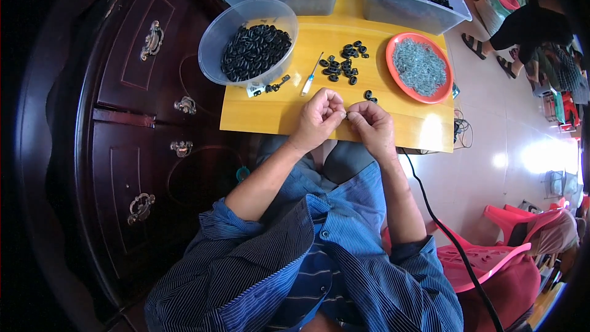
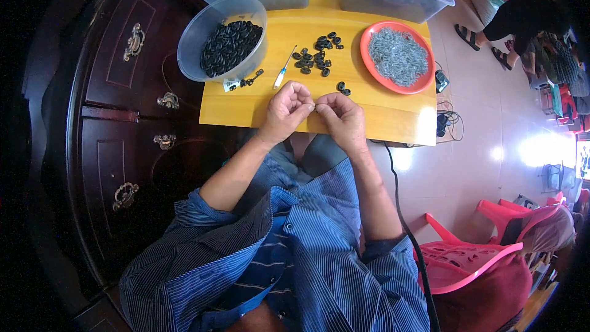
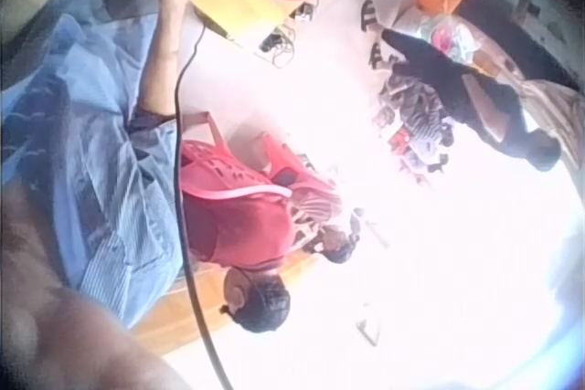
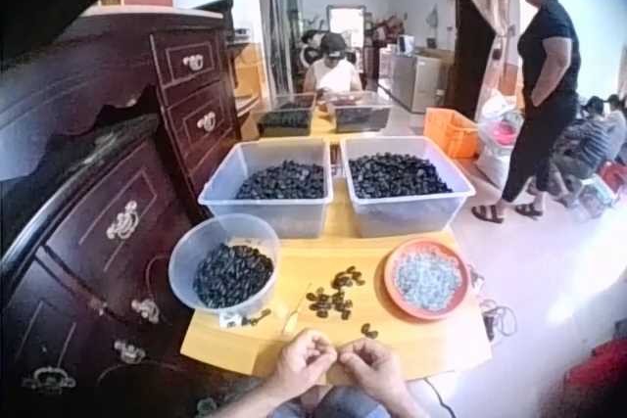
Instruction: The person assembles cord locks by inserting small metal components into plastic pieces and fitting them together by hand.
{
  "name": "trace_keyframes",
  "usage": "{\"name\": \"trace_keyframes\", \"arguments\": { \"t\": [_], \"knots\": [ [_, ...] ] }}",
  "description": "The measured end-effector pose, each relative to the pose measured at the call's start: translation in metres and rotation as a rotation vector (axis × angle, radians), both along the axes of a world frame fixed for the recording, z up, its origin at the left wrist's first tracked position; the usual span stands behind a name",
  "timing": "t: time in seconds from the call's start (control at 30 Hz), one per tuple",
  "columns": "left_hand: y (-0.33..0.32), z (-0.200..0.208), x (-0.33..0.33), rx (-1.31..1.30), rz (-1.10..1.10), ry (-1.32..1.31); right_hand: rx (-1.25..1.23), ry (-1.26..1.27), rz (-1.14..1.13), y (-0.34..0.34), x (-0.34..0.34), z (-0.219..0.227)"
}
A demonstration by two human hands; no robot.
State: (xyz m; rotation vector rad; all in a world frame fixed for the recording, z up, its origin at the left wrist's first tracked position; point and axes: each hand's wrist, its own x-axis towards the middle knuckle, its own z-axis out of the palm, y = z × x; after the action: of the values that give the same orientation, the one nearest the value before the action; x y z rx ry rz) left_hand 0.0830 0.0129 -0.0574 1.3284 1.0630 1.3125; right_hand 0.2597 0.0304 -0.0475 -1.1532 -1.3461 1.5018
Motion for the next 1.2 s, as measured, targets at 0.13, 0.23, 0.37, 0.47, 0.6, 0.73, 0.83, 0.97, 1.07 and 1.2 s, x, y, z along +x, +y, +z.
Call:
{"name": "trace_keyframes", "arguments": {
  "t": [0.13,0.23,0.37,0.47,0.6,0.73,0.83,0.97,1.07,1.2],
  "knots": [
    [0.0,0.009,-0.001,-0.078,-0.063,-0.058,0.038,0.051,-0.015,-0.004,0.005,0.004],
    [0.004,0.013,0.0,-0.06,-0.024,-0.059,-0.065,0.147,-0.116,-0.007,0.017,0.01],
    [0.025,0.023,0.012,-0.011,-0.027,0.308,0.013,0.173,-0.262,-0.002,0.046,0.007],
    [0.044,0.026,0.025,0.197,-0.036,0.606,0.017,0.198,-0.331,0.001,0.055,0.003],
    [0.059,0.029,0.035,0.296,-0.073,0.919,0.003,0.244,-0.322,0.001,0.058,0.001],
    [0.065,0.024,0.037,0.271,-0.08,0.997,-0.005,0.275,-0.315,0.003,0.056,-0.001],
    [0.066,0.03,0.038,0.174,-0.091,0.985,-0.011,0.252,-0.297,0.003,0.059,0.001],
    [0.055,0.024,0.029,0.32,-0.058,0.842,-0.027,0.276,-0.312,0.003,0.058,0.003],
    [0.04,0.018,0.026,0.038,-0.056,0.378,-0.048,0.298,-0.358,0.004,0.053,0.007],
    [0.029,0.024,0.025,-0.175,-0.057,-0.094,-0.034,0.314,-0.369,0.006,0.044,0.007]
  ]
}}
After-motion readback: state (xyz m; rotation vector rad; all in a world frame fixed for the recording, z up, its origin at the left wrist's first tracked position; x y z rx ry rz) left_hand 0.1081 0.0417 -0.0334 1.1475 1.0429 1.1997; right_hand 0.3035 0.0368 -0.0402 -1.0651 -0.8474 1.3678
